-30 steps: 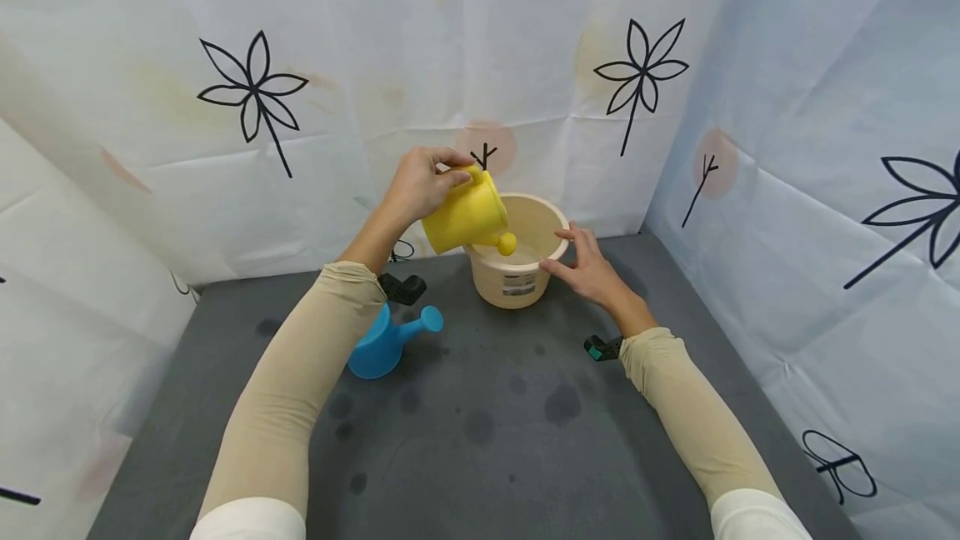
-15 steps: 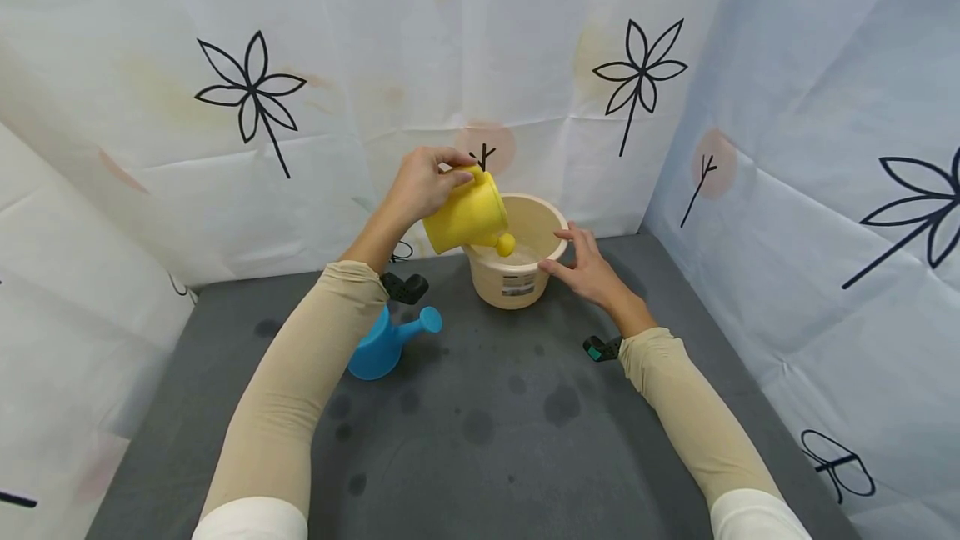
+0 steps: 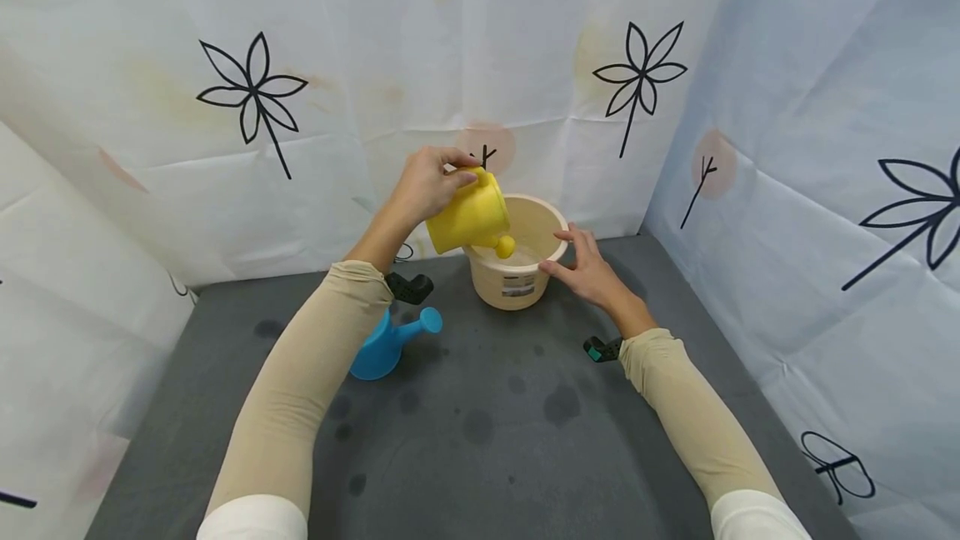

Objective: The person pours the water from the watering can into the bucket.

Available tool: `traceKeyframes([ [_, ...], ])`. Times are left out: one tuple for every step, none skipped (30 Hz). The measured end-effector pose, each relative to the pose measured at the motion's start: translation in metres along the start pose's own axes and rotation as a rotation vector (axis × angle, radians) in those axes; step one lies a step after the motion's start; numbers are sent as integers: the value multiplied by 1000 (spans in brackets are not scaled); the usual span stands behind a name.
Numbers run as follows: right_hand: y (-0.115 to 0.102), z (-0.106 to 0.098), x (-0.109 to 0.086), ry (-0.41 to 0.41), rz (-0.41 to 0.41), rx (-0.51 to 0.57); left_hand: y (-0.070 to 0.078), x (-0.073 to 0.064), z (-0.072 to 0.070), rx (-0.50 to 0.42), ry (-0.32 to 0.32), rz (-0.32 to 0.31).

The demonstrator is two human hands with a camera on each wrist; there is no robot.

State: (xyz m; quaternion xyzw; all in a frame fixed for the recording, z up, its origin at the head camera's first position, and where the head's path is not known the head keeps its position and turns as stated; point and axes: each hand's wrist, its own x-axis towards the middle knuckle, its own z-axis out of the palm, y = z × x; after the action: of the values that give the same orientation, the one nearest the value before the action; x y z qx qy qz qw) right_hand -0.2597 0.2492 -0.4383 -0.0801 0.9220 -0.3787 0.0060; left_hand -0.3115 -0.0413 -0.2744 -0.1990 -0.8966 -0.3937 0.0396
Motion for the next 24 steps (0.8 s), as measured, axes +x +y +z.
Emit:
traceKeyframes([
  [0, 0, 0, 0, 0, -1, 0, 0, 1, 4, -2, 6],
  [0, 1, 0, 0, -1, -1, 1, 0, 1, 8, -4, 11],
  [1, 1, 0, 0, -2, 0, 1, 0, 2, 14, -4, 15],
  [1, 1, 0, 0, -2, 2, 1, 0, 2, 18, -2, 19],
  [1, 1, 0, 0, -2, 3, 2, 0, 3, 20, 2, 21],
  [1, 1, 0, 1, -2, 6, 2, 0, 3, 22, 6, 22],
  [0, 1, 0, 2, -3, 8, 2, 0, 4, 26, 9, 24],
  [0, 1, 0, 2, -3, 9, 2, 0, 4, 28, 13, 25],
  [0, 1, 0, 2, -2, 10, 2, 0, 5, 28, 18, 28],
  [1, 1, 1, 2, -2, 10, 2, 0, 5, 29, 22, 29],
  [1, 1, 1, 1, -1, 11, 2, 0, 6, 29, 27, 31],
  [1, 1, 1, 1, -1, 13, 2, 0, 7, 30, 30, 35],
  [1, 1, 1, 1, -1, 14, 2, 1, 8, 30, 33, 39],
  [1, 1, 1, 1, 0, 15, 2, 1, 9, 31, 36, 46],
  [1, 1, 1, 0, 0, 15, 2, 1, 11, 30, 37, 48],
  [1, 1, 1, -1, 1, 14, 2, 1, 12, 29, 37, 51],
  [1, 1, 1, -2, 1, 13, 3, 2, 13, 28, 36, 51],
  [2, 0, 1, -2, 2, 13, 3, 2, 14, 28, 34, 53],
  [2, 0, 1, -2, 2, 12, 4, 2, 15, 30, 34, 54],
  [2, 0, 1, -3, 1, 10, 4, 2, 16, 31, 35, 55],
  [2, 0, 1, -4, 0, 10, 5, 2, 17, 33, 37, 57],
  [2, 0, 1, -4, -1, 10, 5, 2, 17, 36, 40, 61],
  [2, 0, 2, -4, -3, 10, 6, 3, 18, 37, 42, 63],
  [3, 0, 2, -3, -5, 10, 6, 3, 19, 37, 45, 66],
])
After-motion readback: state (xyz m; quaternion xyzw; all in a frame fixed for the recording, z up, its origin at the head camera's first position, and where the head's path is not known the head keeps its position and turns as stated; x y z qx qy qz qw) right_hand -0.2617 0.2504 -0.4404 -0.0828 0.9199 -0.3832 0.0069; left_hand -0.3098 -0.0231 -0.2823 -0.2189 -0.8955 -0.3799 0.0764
